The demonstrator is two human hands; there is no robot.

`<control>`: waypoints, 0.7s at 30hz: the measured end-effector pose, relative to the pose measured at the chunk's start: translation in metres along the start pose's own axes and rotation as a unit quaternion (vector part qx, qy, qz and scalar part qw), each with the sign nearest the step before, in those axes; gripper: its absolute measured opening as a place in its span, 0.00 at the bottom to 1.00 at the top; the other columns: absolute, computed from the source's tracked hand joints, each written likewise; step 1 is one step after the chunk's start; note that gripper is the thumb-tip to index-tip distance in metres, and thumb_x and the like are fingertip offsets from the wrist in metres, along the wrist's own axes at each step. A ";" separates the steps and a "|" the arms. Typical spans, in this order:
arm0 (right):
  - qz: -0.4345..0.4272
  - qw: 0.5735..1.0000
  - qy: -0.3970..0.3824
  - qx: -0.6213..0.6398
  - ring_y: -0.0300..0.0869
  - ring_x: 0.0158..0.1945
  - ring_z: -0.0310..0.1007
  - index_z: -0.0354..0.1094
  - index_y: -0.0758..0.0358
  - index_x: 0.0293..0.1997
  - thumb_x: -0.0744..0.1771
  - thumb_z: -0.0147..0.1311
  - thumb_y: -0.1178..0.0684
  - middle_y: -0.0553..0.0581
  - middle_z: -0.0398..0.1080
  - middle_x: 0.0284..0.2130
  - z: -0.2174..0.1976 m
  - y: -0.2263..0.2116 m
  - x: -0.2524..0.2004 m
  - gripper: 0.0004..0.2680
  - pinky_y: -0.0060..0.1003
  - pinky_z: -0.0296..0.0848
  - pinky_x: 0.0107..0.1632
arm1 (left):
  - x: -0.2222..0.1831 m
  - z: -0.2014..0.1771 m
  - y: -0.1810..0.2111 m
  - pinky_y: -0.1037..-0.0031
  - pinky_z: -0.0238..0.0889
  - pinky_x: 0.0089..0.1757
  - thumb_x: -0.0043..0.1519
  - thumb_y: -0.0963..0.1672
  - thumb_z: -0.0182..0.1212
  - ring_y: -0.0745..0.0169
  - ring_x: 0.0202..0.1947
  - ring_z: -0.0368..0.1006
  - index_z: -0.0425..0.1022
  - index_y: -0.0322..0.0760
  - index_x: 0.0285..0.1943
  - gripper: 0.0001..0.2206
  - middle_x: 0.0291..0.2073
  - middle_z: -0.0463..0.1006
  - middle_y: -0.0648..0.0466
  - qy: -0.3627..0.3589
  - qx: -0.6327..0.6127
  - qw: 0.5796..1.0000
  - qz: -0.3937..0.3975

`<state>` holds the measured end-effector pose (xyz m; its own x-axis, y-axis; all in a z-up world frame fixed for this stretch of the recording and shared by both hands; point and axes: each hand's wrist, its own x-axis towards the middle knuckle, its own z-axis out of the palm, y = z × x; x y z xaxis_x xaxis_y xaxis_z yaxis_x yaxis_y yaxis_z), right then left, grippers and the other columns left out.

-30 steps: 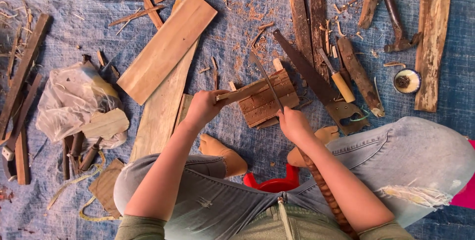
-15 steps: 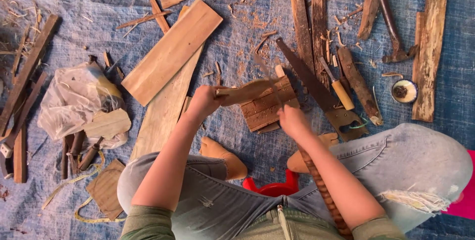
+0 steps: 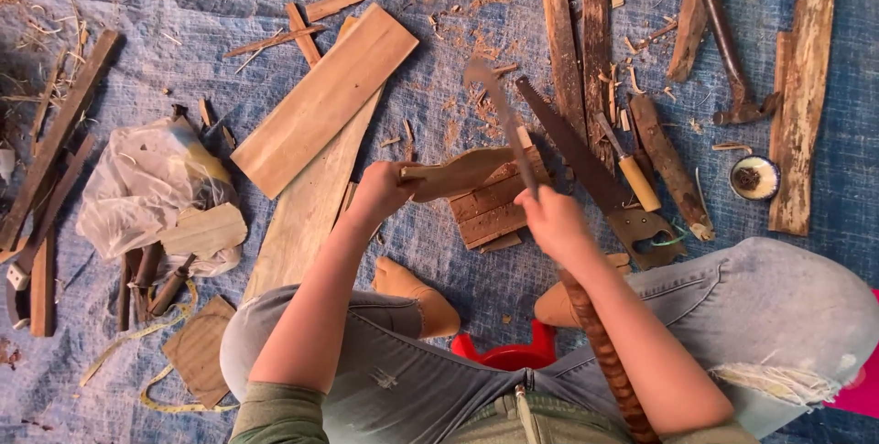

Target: Shaping a wooden component using a curved hand tool while sitting on the floor.

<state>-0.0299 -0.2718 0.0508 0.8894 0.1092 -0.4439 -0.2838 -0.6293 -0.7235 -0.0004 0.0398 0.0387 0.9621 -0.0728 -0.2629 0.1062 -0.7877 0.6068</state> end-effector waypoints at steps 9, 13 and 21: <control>-0.002 0.996 -0.004 0.086 0.46 0.09 0.67 0.73 0.65 0.40 0.69 0.46 0.54 0.59 0.66 0.10 -0.015 -0.028 -0.017 0.09 0.36 0.64 0.09 | -0.008 -0.008 0.004 0.55 0.72 0.39 0.57 0.46 0.68 0.35 0.30 0.78 0.86 0.40 0.50 0.14 0.26 0.82 0.39 -0.003 0.010 1.000 -0.015; -0.045 0.998 0.040 0.034 0.46 0.11 0.70 0.75 0.63 0.43 0.70 0.45 0.54 0.60 0.69 0.12 -0.013 -0.026 -0.013 0.09 0.36 0.67 0.12 | -0.003 -0.008 0.009 0.53 0.72 0.38 0.57 0.45 0.67 0.31 0.29 0.77 0.86 0.36 0.49 0.14 0.25 0.81 0.36 0.006 0.012 1.000 -0.002; 0.074 0.974 -0.097 0.192 0.41 0.13 0.61 0.69 0.74 0.45 0.71 0.43 0.55 0.57 0.59 0.15 0.029 0.025 0.019 0.10 0.33 0.63 0.12 | 0.002 -0.005 0.007 0.53 0.72 0.37 0.58 0.46 0.66 0.29 0.28 0.77 0.86 0.33 0.47 0.14 0.24 0.80 0.35 0.002 0.006 1.000 0.002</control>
<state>-0.0300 -0.2631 0.0094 0.7546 0.2051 -0.6234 -0.5508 -0.3185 -0.7715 0.0038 0.0372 0.0463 0.9636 -0.0739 -0.2568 0.0989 -0.7942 0.5996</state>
